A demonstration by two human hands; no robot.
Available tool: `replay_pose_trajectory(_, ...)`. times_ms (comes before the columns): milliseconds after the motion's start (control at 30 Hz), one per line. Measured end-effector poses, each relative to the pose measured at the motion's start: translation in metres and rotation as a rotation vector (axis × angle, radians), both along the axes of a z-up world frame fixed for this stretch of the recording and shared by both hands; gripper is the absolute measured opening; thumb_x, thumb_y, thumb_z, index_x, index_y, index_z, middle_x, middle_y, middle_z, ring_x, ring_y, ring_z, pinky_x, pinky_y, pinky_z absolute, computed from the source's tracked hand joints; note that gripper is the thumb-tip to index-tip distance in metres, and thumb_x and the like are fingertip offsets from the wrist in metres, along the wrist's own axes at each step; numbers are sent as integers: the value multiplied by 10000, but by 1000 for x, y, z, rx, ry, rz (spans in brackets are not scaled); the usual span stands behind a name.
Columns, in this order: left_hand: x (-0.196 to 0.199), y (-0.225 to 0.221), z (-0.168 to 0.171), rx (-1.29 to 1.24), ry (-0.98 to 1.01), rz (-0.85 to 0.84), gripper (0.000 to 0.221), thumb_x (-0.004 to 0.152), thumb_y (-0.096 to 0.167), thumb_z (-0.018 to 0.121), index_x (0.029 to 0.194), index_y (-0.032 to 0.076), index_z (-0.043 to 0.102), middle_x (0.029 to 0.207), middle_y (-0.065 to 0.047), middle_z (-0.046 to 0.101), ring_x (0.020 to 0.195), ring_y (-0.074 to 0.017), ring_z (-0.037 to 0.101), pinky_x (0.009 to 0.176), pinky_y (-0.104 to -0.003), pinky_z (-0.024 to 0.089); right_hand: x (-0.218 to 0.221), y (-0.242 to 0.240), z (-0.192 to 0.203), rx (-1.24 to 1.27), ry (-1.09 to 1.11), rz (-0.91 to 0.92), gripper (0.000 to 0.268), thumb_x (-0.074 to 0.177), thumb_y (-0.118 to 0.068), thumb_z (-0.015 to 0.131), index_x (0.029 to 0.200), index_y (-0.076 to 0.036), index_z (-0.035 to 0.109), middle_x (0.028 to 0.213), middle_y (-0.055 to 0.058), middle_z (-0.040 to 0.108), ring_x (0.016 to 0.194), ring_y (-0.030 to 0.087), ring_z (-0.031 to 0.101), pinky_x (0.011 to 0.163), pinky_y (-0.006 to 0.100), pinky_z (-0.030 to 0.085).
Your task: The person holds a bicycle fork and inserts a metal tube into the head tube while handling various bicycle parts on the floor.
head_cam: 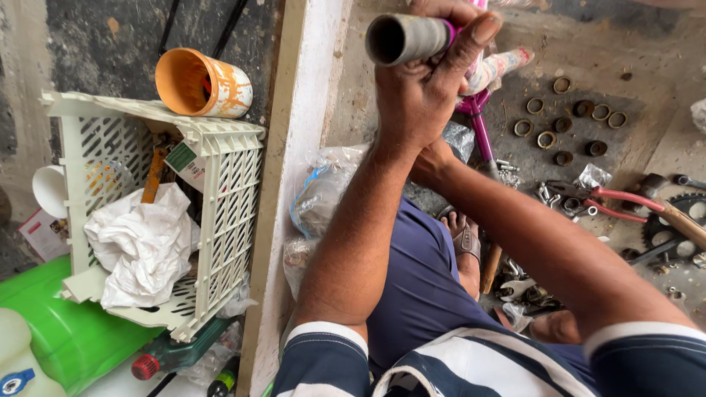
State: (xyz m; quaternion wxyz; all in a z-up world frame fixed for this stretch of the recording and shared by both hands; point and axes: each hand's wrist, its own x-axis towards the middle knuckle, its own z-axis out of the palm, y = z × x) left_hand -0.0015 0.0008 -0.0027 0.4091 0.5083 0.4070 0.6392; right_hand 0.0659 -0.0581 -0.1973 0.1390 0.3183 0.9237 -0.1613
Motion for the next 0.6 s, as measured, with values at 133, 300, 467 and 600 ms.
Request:
replay_pose_trajectory(133,6,2,0,95,129,63,199,1054,341,712,1027,153,654,899,46,727,767,-38,716,633,-192,617,-31,18,-1,-75,-45,-43,386,934,-216,565,1295,-92,622,1358,111,618,1263,270,564,1043,443,471)
replay_pose_trajectory(300,6,-1,7,2,197,43,205,1029,356,704,1062,159,657,899,46,769,779,-35,777,660,-201,635,-37,11,-3,-105,-79,-8,405,904,-191,598,1297,-94,617,1332,106,622,1241,264,571,1036,434,474)
replay_pose_trajectory(467,2,-4,12,7,164,21,237,1056,376,706,1046,148,642,948,31,771,846,-55,776,729,-213,655,-36,8,-8,-154,-96,3,431,874,-165,631,1298,-96,611,1307,100,625,1219,258,577,1030,425,478)
replay_pose_trajectory(600,2,-4,12,-22,207,47,246,1034,381,730,1034,146,655,925,32,773,817,-61,775,727,-223,642,-37,10,-9,-183,-106,-2,455,849,-145,657,1299,-98,606,1287,96,628,1202,254,583,1024,417,481)
